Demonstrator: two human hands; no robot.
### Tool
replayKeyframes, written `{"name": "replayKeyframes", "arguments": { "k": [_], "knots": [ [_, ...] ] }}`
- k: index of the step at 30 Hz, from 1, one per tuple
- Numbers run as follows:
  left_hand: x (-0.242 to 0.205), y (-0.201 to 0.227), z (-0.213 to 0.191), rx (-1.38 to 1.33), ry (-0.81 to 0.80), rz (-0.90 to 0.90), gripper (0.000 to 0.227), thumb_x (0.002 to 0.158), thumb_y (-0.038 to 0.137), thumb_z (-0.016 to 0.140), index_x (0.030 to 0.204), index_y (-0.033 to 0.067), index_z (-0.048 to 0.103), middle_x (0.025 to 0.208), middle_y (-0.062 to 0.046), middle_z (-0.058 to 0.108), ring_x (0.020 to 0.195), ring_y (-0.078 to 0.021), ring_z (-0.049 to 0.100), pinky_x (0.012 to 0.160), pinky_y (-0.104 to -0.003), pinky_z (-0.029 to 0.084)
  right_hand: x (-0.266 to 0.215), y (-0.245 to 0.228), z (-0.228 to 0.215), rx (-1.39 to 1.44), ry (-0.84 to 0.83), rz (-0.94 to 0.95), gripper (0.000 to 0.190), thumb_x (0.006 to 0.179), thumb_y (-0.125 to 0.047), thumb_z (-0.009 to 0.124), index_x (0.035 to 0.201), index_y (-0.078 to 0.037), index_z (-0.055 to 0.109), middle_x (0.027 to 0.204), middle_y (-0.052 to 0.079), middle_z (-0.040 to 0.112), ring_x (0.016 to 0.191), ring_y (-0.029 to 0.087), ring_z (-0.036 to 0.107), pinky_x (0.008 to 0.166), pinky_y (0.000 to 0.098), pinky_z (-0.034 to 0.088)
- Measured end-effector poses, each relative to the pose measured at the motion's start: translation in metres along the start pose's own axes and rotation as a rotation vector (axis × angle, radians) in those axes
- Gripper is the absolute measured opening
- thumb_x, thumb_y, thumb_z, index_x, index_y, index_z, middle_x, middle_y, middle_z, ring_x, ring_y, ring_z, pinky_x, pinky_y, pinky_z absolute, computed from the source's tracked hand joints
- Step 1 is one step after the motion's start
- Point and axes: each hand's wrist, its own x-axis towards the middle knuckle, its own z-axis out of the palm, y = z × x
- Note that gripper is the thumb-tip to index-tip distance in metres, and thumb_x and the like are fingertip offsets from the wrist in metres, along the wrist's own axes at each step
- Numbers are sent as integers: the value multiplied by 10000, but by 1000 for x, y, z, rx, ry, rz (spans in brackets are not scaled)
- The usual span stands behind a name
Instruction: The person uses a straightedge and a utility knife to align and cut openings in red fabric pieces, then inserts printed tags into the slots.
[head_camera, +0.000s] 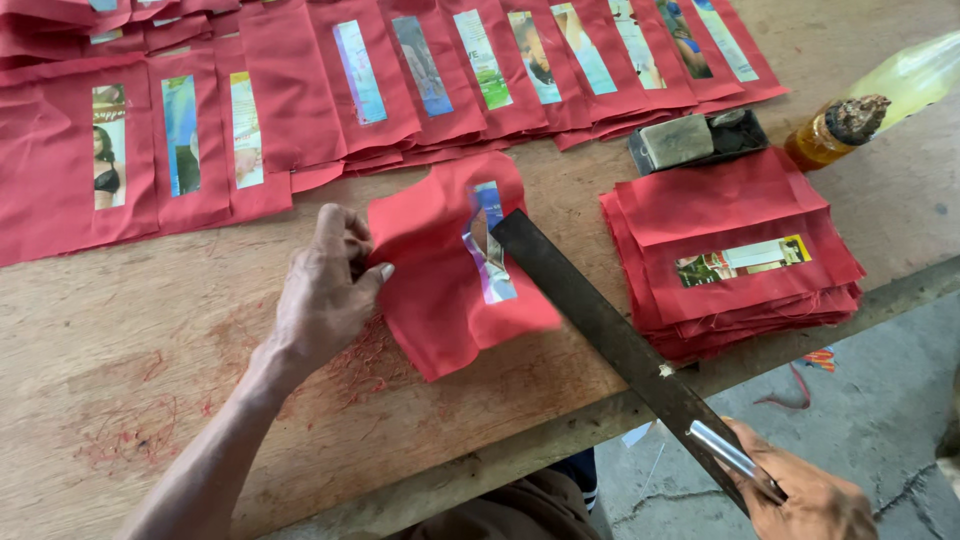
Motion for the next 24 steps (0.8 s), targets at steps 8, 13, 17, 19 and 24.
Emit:
{"name": "replayKeyframes", "arguments": {
  "k": [8, 13, 17, 19, 24],
  "knots": [
    [-6, 3, -8, 69, -50, -116, 340, 878, 119, 767, 1075, 70, 494, 857, -155, 671, 785, -302, 652, 732, -446, 538, -3, -2, -9, -10, -37, 2, 246, 802, -176, 833, 1046, -150, 807, 995, 47, 808, 773, 130, 766, 660, 280, 578],
    [-24, 6, -20, 119, -115, -86, 410, 827, 106, 774, 1094, 62, 466, 820, -141, 676, 744, -284, 672, 713, -443, 535, 6, -18, -22, 124, 62, -136, 396, 743, -122, 823, 1134, -91, 764, 1021, 125, 787, 843, 182, 788, 687, 287, 605],
    [-47, 13, -33, 136, -171, -8, 451, 786, 75, 785, 1086, 44, 450, 811, -159, 672, 722, -306, 680, 684, -448, 541, 18, -66, -21, 212, 93, -203, 407, 833, -77, 751, 1238, -55, 718, 1025, 145, 754, 875, 225, 763, 717, 333, 579],
    [-53, 18, -41, 149, -217, -50, 477, 783, 101, 778, 1112, 50, 436, 789, -160, 681, 707, -305, 694, 676, -448, 540, 29, -97, -20, 263, 71, -244, 360, 900, -49, 703, 1260, -51, 700, 954, 139, 732, 816, 228, 742, 713, 364, 564],
    [-59, 23, -52, 666, -373, -271, 487, 975, 456, 631, 1251, 100, 448, 736, -150, 715, 665, -299, 698, 696, -450, 522, 67, -167, -14, 313, 105, -437, 357, 911, -27, 691, 1268, -17, 673, 864, 181, 671, 719, 313, 659, 664, 416, 518]
  ]
}}
